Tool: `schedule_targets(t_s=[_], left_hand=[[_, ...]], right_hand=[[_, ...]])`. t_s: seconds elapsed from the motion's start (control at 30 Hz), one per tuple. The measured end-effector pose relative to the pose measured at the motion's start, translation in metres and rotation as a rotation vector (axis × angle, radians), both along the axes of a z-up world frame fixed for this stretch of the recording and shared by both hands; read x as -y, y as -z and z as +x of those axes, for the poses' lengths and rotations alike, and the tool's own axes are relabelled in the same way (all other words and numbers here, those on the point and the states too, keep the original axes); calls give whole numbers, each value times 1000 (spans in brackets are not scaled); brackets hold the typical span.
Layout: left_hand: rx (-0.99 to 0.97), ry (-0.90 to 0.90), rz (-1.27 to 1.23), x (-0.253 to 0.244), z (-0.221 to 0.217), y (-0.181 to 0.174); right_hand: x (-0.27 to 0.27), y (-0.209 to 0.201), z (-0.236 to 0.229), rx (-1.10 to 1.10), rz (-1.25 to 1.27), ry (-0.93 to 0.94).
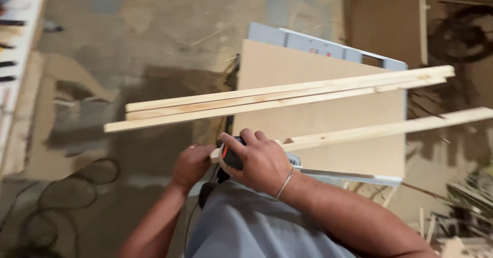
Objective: Sanding wooden strips using an orbital sander on a workbench
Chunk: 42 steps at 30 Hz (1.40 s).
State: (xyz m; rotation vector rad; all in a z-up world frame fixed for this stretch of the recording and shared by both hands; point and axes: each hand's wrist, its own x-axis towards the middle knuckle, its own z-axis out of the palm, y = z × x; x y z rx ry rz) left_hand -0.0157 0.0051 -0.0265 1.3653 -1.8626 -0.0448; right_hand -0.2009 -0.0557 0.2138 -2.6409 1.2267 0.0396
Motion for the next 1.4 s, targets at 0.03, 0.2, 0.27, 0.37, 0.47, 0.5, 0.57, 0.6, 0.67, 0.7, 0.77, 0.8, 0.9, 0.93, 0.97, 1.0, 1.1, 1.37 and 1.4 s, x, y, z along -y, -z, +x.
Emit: schedule_targets(t_s=[0.03,0.2,0.27,0.37,0.47,0.5,0.57,0.6,0.67,0.7,0.77,0.8,0.9,0.93,0.97,1.0,1.1,1.37,1.4], left_hand=[[-16,23,-9,-1,2,8],[62,89,110,-7,19,10],[52,106,149,-8,17,11],[77,95,162,-9,18,9],[102,77,120,-10,19,11],[104,60,105,-10,19,13],[102,55,131,-10,18,4],[100,41,158,-10,18,-1],[116,51,139,-10,20,4],[130,58,119,-10,22,6],[141,59,112,-8,21,0],[150,58,103,-7,20,-4],[179,33,129,-8,24,-2],[181,35,129,-9,25,0],[202,29,149,-10,26,1],[223,22,168,-10,28,3],[201,21,239,-11,32,5],[-81,-163,1032,-4,28,-13],[-193,-195,1216,0,25,-26]], right_hand=[[2,-1,-9,-16,-9,23],[19,-10,-62,-94,44,235],[30,-7,-92,-90,34,298],[47,-14,-132,-111,71,426],[62,-20,-171,-159,130,576],[68,-21,-184,-172,139,635],[78,-24,-211,-187,151,698],[83,-25,-223,-202,163,753],[94,-33,-245,-227,172,813],[100,-37,-256,-253,177,868],[110,-47,-274,-246,200,932],[115,-52,-283,-240,219,995],[133,-60,-309,-321,228,1092],[138,-59,-323,-320,230,1094],[143,-59,-336,-314,209,1106],[148,-58,-349,-307,187,1117],[164,-51,-392,-308,147,1171],[185,-23,-457,-248,95,1159],[185,-21,-457,-249,92,1132]])
